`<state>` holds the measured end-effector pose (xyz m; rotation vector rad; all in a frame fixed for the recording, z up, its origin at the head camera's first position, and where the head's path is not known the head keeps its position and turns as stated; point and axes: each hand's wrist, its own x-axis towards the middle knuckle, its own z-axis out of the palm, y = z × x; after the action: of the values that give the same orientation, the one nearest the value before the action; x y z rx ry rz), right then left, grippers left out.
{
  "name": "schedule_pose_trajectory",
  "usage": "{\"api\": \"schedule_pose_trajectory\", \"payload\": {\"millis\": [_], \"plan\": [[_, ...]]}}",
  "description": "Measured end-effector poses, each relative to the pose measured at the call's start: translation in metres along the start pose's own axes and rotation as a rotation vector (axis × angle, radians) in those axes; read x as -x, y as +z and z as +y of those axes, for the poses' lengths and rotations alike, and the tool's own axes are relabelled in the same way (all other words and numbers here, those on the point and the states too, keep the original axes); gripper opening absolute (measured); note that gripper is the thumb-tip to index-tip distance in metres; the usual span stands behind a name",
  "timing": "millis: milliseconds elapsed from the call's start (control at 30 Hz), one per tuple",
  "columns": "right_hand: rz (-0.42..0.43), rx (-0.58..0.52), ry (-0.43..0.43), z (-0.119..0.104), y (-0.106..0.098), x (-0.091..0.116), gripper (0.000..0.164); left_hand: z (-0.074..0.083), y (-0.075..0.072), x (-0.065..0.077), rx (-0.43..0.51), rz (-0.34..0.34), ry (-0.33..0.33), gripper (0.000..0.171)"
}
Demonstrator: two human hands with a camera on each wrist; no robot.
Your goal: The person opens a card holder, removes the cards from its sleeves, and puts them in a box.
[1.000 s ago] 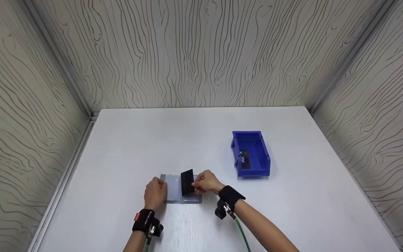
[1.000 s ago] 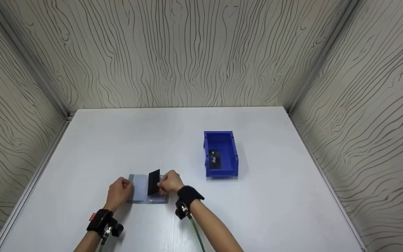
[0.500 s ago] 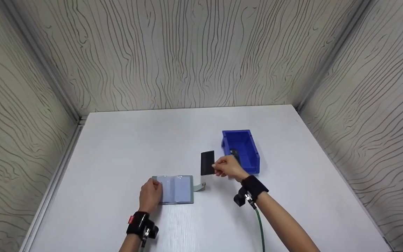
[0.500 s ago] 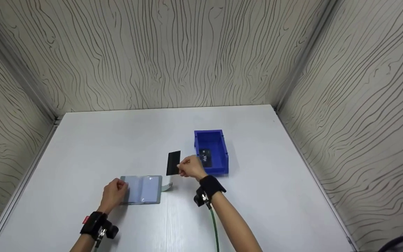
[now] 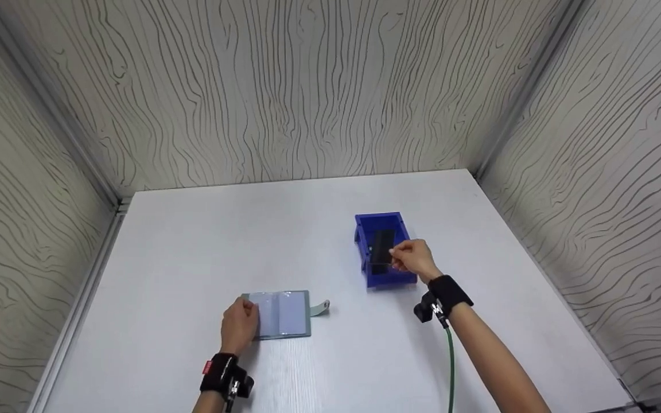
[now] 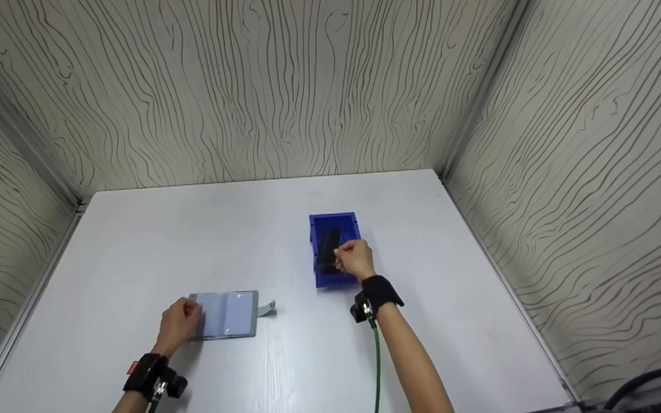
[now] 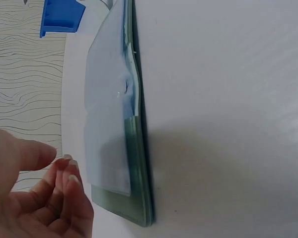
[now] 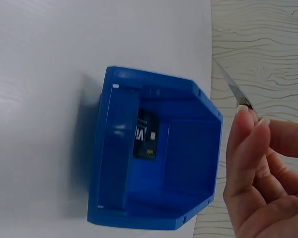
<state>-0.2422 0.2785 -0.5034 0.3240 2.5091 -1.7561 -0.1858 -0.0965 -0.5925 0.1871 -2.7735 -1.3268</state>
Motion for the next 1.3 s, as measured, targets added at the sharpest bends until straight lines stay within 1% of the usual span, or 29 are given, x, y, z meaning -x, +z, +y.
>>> {"api": "schedule_pose_trajectory", "payload": {"millis": [133, 200, 300, 367, 467, 567, 667, 800, 900, 1033, 1200, 1300], "plan": [[0.072, 0.044, 0.009, 0.011, -0.002, -0.010, 0.013, -0.003, -0.001, 0.000, -0.005, 0.003, -0.001, 0.011], [0.100, 0.123, -0.017, 0.016, -0.001, -0.015, 0.012, -0.004, 0.000, 0.000, -0.009, 0.015, 0.009, 0.011], [0.142, 0.275, -0.062, 0.023, 0.000, -0.021, 0.012, -0.003, 0.002, -0.001, -0.009, 0.029, 0.019, 0.010], [0.154, 0.374, -0.086, 0.026, 0.006, -0.026, 0.012, -0.005, 0.001, 0.000, -0.007, 0.037, 0.019, 0.010], [0.159, 0.465, -0.094, 0.030, 0.014, -0.031, 0.012, -0.006, 0.001, 0.000, -0.003, 0.041, 0.004, 0.010], [0.157, 0.524, -0.109, 0.034, 0.021, -0.036, 0.012, -0.007, -0.001, 0.000, -0.001, 0.044, -0.011, 0.010], [0.155, 0.561, -0.117, 0.037, 0.027, -0.040, 0.013, -0.009, -0.003, -0.001, 0.004, 0.042, -0.025, 0.009], [0.140, 0.564, -0.092, 0.040, 0.034, -0.046, 0.016, -0.010, -0.007, -0.003, 0.009, 0.041, -0.042, 0.010], [0.140, 0.565, -0.071, 0.041, 0.033, -0.047, 0.015, -0.009, -0.008, -0.004, 0.010, 0.039, -0.046, 0.010], [0.144, 0.605, -0.049, 0.044, 0.031, -0.050, 0.015, -0.008, -0.010, -0.005, 0.002, 0.045, -0.049, 0.010], [0.119, 0.653, -0.025, 0.047, 0.030, -0.052, 0.015, -0.009, -0.011, -0.005, 0.003, 0.045, -0.053, 0.011], [0.106, 0.662, -0.028, 0.048, 0.030, -0.052, 0.023, -0.011, -0.011, -0.005, 0.003, 0.053, -0.042, 0.010]]}}
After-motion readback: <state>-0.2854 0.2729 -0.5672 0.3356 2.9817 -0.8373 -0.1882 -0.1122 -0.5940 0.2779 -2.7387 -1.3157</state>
